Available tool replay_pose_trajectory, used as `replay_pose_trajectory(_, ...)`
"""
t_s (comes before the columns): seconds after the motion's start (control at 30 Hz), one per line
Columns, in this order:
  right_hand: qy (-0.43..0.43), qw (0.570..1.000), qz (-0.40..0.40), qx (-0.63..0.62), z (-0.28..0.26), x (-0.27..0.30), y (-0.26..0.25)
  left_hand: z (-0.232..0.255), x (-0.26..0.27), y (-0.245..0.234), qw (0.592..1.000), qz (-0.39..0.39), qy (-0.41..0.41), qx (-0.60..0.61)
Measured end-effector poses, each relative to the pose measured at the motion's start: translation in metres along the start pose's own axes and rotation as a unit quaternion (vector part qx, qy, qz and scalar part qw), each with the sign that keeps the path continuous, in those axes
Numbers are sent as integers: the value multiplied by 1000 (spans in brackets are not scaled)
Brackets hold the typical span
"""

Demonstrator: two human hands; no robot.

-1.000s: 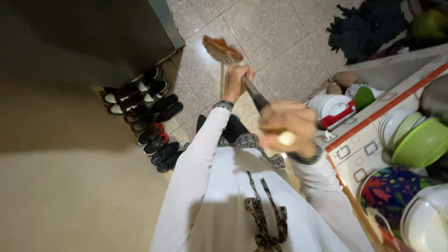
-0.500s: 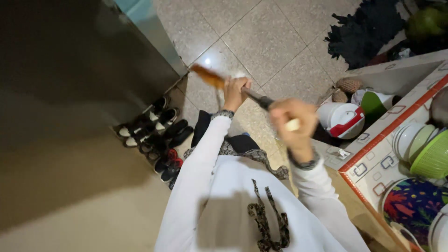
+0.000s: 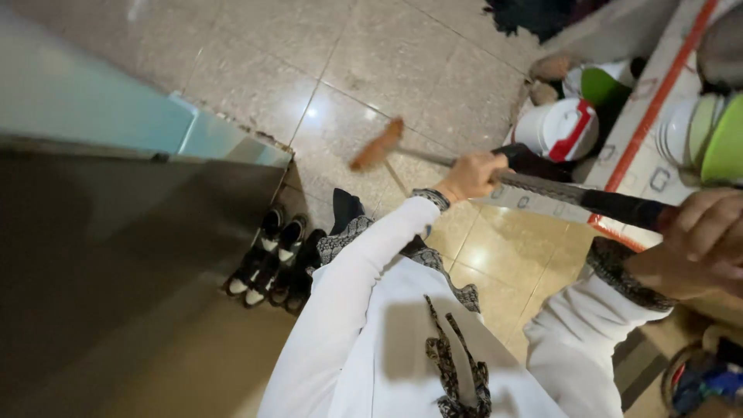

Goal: Sweeping the tiled floor of a house with a broom, moving through various areas including past a motorcycle and kitchen counters.

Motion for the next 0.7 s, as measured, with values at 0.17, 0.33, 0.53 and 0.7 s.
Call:
replay_pose_trajectory(0.17,17,1000,15,-17,-89,-57,120,-3,15,52,961,-211,-142,105)
replay_pose_trajectory(0.33,36,997,37,-54,-93,-83,184,-28,17,8,966,-151,-154,141)
replay_pose_trajectory(0.53,2,985,120,-122,-50,-47,193,-64,-2,-68,977,-118,-175,-14)
replay_pose_trajectory(0.7,56,981,185,26,-45,-3,143,-69,-15,-47,962,-160,-167,-142)
Point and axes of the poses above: each hand's wrist, its own x-axis away from the middle knuckle, its own y-axis out of the palm, z = x × y, the point moved 3 cm from there along -x, towards the middle knuckle, and after that the axes turned 14 degrees about x, right-handed, at the moved point
